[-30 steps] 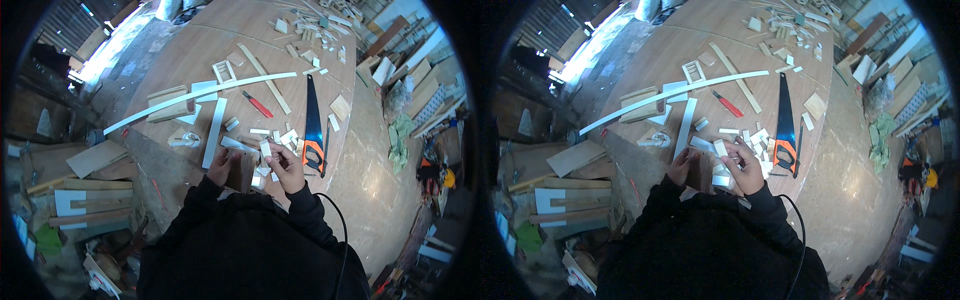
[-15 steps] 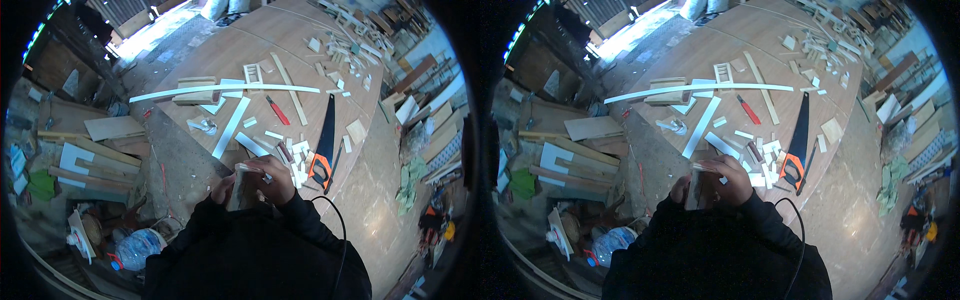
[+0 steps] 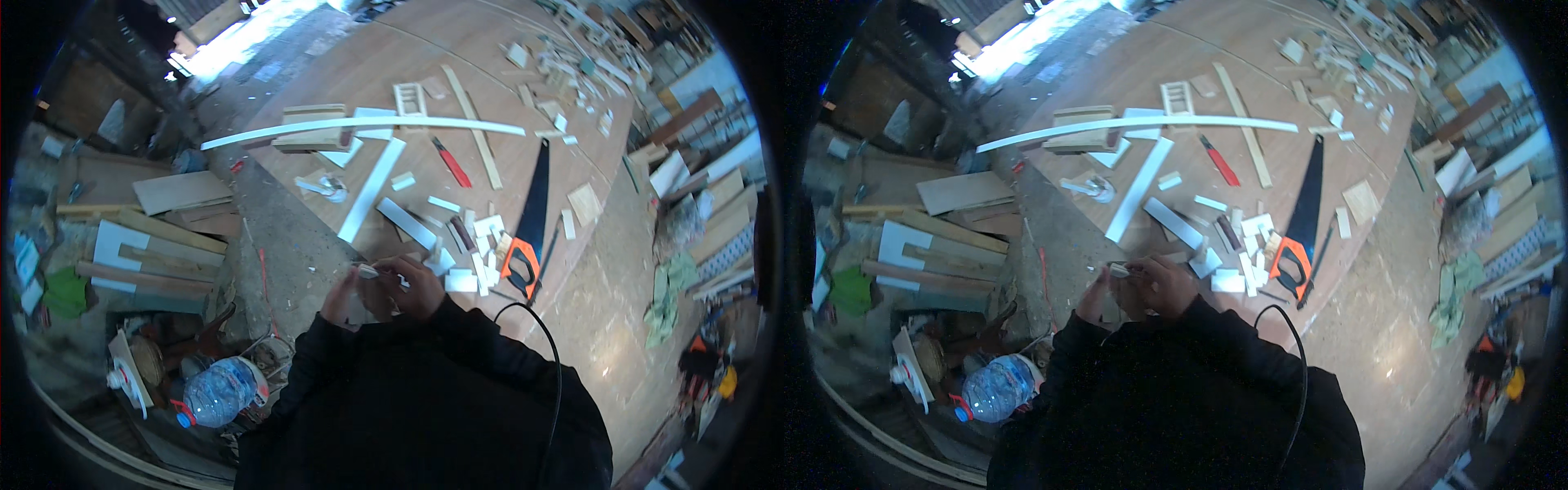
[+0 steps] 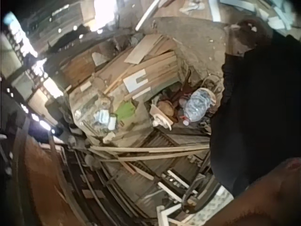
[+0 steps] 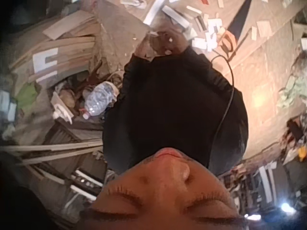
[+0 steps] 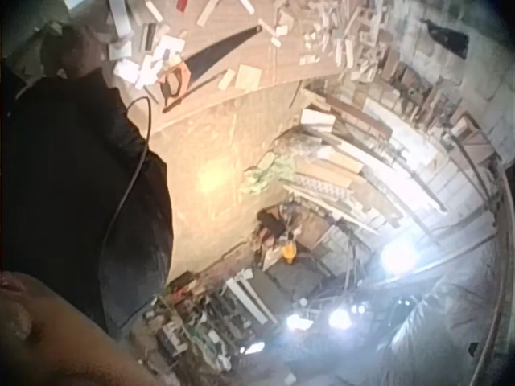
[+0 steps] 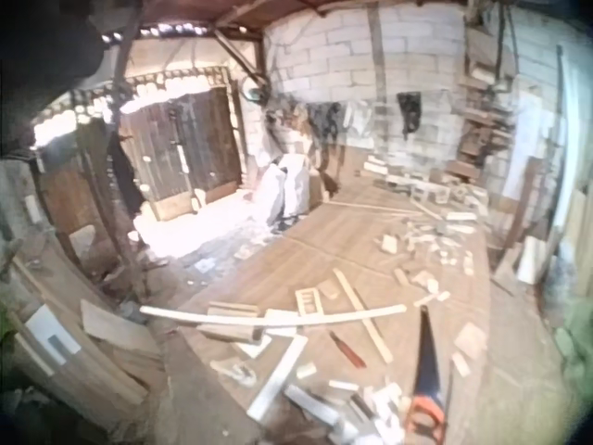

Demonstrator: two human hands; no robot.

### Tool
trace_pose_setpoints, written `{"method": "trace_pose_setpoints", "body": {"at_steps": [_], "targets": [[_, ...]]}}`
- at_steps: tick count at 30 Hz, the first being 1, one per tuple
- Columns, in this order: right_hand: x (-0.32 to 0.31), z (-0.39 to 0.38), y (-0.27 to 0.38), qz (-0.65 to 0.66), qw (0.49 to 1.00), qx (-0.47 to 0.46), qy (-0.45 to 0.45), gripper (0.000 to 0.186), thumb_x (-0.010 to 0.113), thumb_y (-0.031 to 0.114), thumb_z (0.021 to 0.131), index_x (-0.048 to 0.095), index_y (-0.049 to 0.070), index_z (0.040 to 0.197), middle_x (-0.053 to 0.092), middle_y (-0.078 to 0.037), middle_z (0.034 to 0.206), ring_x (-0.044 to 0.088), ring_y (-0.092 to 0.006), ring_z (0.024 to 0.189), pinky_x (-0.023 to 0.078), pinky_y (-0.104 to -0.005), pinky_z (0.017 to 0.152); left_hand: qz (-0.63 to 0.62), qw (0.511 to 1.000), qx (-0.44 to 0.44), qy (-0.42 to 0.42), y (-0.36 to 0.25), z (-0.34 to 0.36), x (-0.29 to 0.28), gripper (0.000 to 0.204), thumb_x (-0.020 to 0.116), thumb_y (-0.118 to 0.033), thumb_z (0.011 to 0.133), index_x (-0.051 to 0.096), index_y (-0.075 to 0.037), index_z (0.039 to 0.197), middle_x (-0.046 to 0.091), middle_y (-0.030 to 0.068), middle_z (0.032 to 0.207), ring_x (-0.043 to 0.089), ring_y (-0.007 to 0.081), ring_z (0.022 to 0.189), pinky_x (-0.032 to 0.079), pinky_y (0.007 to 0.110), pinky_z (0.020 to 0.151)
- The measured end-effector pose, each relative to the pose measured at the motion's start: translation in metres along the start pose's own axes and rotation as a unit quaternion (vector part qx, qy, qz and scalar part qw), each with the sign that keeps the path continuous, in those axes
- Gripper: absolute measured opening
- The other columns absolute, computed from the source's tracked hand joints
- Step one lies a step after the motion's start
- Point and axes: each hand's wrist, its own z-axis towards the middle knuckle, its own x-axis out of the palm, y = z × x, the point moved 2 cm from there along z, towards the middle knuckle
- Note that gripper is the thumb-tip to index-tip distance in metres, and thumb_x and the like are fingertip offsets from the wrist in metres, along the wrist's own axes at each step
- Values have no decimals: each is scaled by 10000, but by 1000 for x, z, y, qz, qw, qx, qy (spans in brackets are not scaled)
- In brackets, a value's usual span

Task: The person fits and glues small wooden pieces together by hand, trims the wood using a utility knife, and sands the wooden piece with a sanding block.

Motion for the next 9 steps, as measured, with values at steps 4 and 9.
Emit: {"method": "trace_pose_setpoints", "body": {"at_steps": [4, 9], "targets": [[9, -21, -71, 133, 974, 182, 2, 297, 586, 207, 913, 557, 3, 1127, 671, -110, 824, 657, -177, 813, 504, -313, 704, -44, 996, -80, -2, 40, 17, -75, 563, 413, -444, 987, 448, 34, 1283, 629, 163, 1082, 637, 281, 970, 523, 378, 843], [15, -44, -177, 202, 852, 483, 9, 317, 610, 201, 909, 547, 66, 1189, 679, -108, 945, 664, -198, 828, 518, -311, 752, 140, 974, -55, -169, 114, 37, -188, 581, 412, -470, 981, 432, 2, 1318, 592, 161, 1176, 635, 314, 1008, 531, 404, 881]]}}
